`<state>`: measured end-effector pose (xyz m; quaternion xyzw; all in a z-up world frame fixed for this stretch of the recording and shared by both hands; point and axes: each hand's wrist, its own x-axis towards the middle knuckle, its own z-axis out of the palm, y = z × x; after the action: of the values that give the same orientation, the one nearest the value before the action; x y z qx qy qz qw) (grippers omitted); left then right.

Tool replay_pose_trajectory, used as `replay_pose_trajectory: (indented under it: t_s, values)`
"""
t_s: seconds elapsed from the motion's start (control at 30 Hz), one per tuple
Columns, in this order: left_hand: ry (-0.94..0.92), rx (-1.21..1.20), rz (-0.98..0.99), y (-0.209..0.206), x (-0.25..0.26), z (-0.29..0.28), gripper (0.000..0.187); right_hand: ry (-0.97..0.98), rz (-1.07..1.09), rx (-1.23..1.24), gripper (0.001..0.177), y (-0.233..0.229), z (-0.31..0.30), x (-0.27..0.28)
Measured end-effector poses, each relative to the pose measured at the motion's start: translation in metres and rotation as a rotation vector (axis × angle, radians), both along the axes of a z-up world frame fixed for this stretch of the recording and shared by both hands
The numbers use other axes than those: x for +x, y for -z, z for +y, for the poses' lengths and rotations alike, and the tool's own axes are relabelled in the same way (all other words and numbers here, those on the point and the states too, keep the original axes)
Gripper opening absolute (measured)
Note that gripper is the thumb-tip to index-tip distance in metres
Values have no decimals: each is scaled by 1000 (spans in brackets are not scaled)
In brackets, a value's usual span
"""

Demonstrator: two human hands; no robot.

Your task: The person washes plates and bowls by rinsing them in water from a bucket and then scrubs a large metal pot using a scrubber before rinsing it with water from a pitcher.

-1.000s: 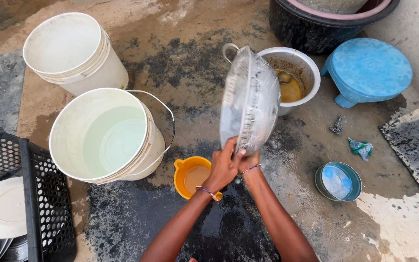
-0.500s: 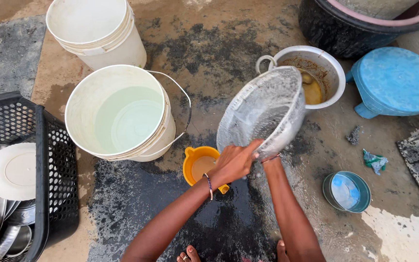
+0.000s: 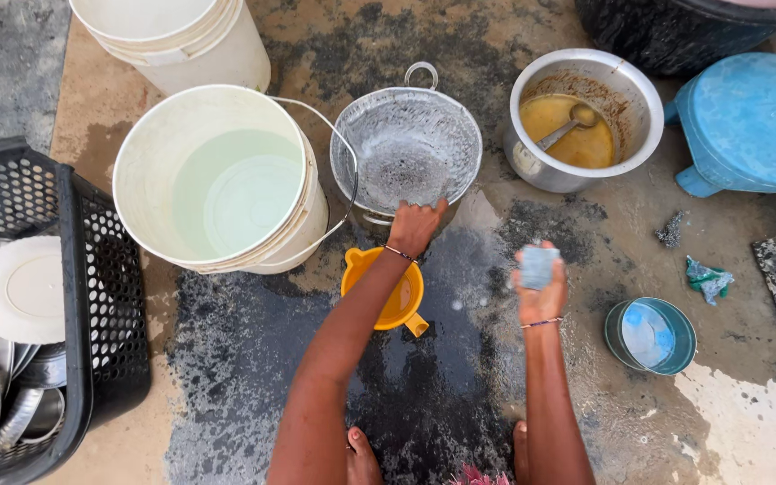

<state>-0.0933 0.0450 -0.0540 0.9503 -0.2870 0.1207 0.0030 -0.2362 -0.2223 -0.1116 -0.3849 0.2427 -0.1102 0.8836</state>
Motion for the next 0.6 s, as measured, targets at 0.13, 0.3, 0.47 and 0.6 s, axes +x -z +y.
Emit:
replay_pose_trajectory:
  t_s: [0.13,0.3,0.47,0.6]
  values:
    - [122,-163,132,-48,-37,48,21,367,251,-671,35,2,-80,-41]
    - [212,105,828,-34,-94,91,18,380,190,-130,20,5,-81,-53]
    - [269,537,725,71,-86,69,30,99,80,317,10,5,-20,-26]
    - [245,575,689,107,-92,56,39,-55,-78,754,29,-12,23,-12]
